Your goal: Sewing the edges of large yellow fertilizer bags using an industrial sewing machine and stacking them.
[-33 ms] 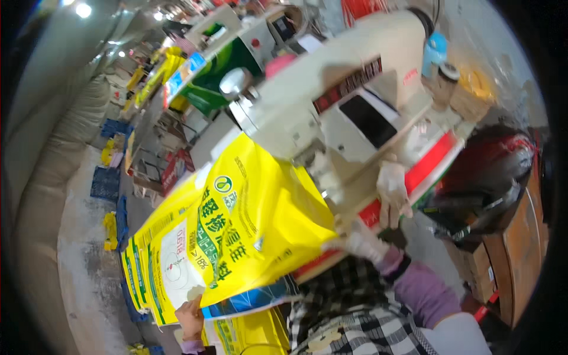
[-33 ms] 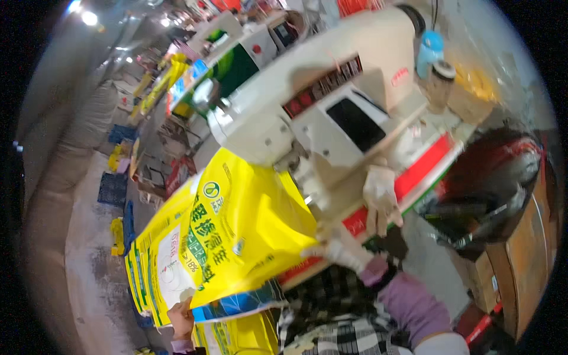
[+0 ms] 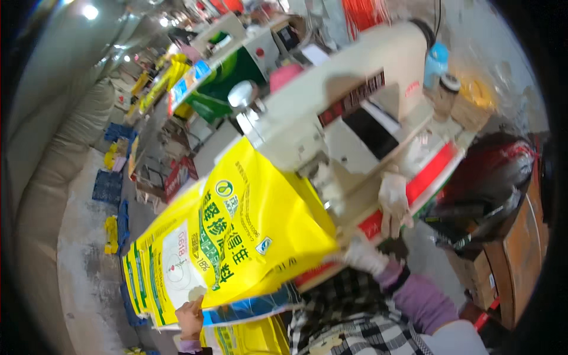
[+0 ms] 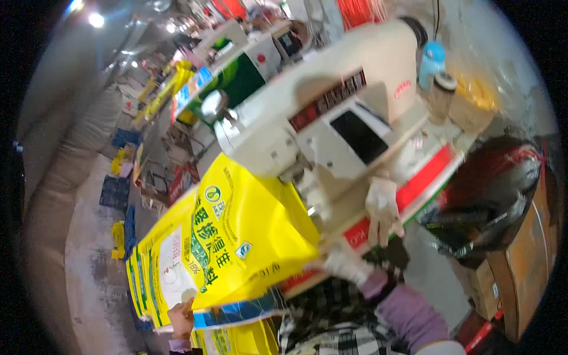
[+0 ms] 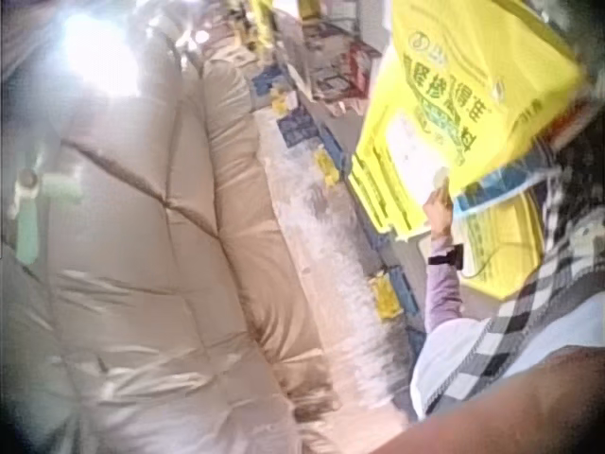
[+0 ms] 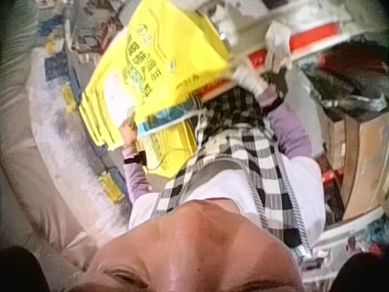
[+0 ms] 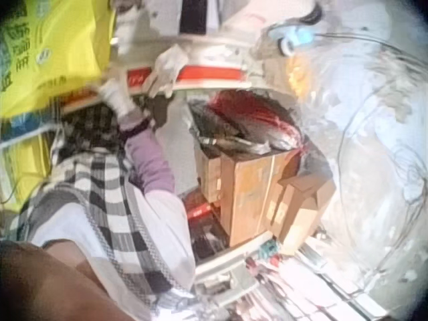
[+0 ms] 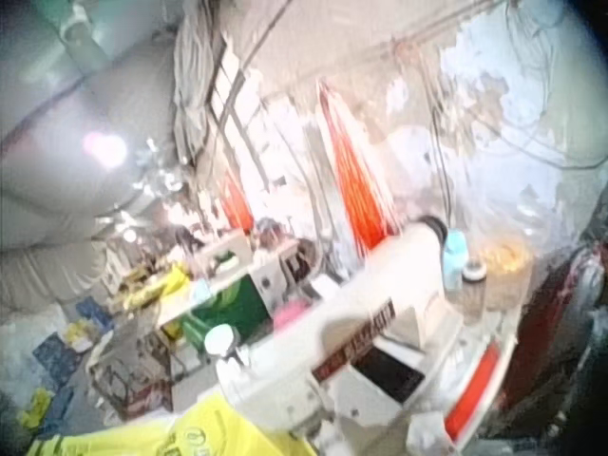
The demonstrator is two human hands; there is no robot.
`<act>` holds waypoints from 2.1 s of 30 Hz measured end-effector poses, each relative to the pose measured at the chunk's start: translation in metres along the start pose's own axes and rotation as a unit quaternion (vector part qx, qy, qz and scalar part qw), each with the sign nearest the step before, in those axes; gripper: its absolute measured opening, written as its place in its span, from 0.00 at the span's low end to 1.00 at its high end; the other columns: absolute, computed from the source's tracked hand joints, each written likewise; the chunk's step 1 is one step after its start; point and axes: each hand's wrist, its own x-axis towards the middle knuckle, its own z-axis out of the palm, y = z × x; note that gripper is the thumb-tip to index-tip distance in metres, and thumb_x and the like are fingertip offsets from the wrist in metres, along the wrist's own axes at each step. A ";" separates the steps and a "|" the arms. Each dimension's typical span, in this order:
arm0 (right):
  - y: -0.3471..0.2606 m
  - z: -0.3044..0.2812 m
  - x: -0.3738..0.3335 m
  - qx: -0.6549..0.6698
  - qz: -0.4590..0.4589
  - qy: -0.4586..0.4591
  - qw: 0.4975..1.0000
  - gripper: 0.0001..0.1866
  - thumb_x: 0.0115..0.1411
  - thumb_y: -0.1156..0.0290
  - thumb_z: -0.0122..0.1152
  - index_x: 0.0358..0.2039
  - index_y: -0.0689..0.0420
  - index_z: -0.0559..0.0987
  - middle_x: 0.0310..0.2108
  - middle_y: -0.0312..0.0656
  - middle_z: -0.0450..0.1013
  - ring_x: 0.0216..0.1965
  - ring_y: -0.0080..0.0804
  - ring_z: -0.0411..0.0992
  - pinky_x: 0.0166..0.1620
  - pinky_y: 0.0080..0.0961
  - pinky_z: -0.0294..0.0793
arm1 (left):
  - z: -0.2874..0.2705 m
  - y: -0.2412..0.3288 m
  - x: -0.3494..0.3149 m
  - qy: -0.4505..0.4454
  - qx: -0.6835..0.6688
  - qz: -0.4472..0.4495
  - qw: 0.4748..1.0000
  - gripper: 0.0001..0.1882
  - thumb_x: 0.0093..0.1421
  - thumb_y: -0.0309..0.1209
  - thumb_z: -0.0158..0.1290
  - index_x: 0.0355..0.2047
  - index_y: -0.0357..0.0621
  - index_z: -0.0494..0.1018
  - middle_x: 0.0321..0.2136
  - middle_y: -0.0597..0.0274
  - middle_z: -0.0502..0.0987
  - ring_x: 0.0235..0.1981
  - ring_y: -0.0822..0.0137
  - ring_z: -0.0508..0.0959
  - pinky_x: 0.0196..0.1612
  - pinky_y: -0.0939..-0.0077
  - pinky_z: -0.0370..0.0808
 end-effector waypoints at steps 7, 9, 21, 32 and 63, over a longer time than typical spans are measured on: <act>-0.048 0.081 0.103 -0.460 -0.172 -0.090 0.867 0.19 0.60 0.57 0.57 0.18 0.57 0.79 0.22 0.42 0.74 0.23 0.44 0.72 0.31 0.35 0.73 | 0.092 -0.065 0.116 -0.044 0.087 0.066 0.993 0.25 0.56 0.32 0.46 0.56 0.55 0.66 0.25 0.51 0.80 0.24 0.46 0.79 0.29 0.48 0.72; -0.058 0.100 0.108 -0.481 -0.185 -0.103 0.851 0.21 0.61 0.57 0.55 0.16 0.56 0.77 0.21 0.43 0.73 0.21 0.45 0.71 0.29 0.37 0.72 | 0.093 -0.100 0.110 0.020 0.187 -0.047 0.981 0.26 0.54 0.28 0.49 0.54 0.67 0.71 0.23 0.55 0.79 0.22 0.51 0.79 0.28 0.53 0.73; -0.071 0.160 0.150 -0.336 -0.249 -0.180 0.890 0.28 0.58 0.56 0.60 0.55 0.59 0.71 0.40 0.55 0.74 0.44 0.49 0.73 0.47 0.41 0.71 | 0.109 0.028 -0.150 0.298 -0.569 -0.476 0.601 0.33 0.67 0.44 0.46 0.64 0.38 0.49 0.55 0.56 0.69 0.51 0.59 0.73 0.51 0.68 0.73; 0.000 0.258 0.074 -0.293 -0.212 -0.354 0.862 0.17 0.66 0.60 0.43 0.48 0.42 0.80 0.21 0.48 0.72 0.24 0.44 0.73 0.31 0.38 0.71 | 0.011 0.100 -0.228 0.391 -0.481 -0.542 0.568 0.15 0.69 0.35 0.44 0.46 0.36 0.72 0.37 0.59 0.79 0.33 0.69 0.79 0.36 0.78 0.76; 0.014 0.215 -0.079 -0.377 -0.086 -0.631 0.672 0.13 0.51 0.68 0.59 0.37 0.57 0.79 0.32 0.49 0.78 0.38 0.47 0.77 0.43 0.36 0.75 | 0.044 0.179 0.046 0.113 -0.312 -0.021 0.943 0.21 0.42 0.35 0.68 0.35 0.46 0.72 0.32 0.55 0.72 0.38 0.50 0.72 0.40 0.62 0.67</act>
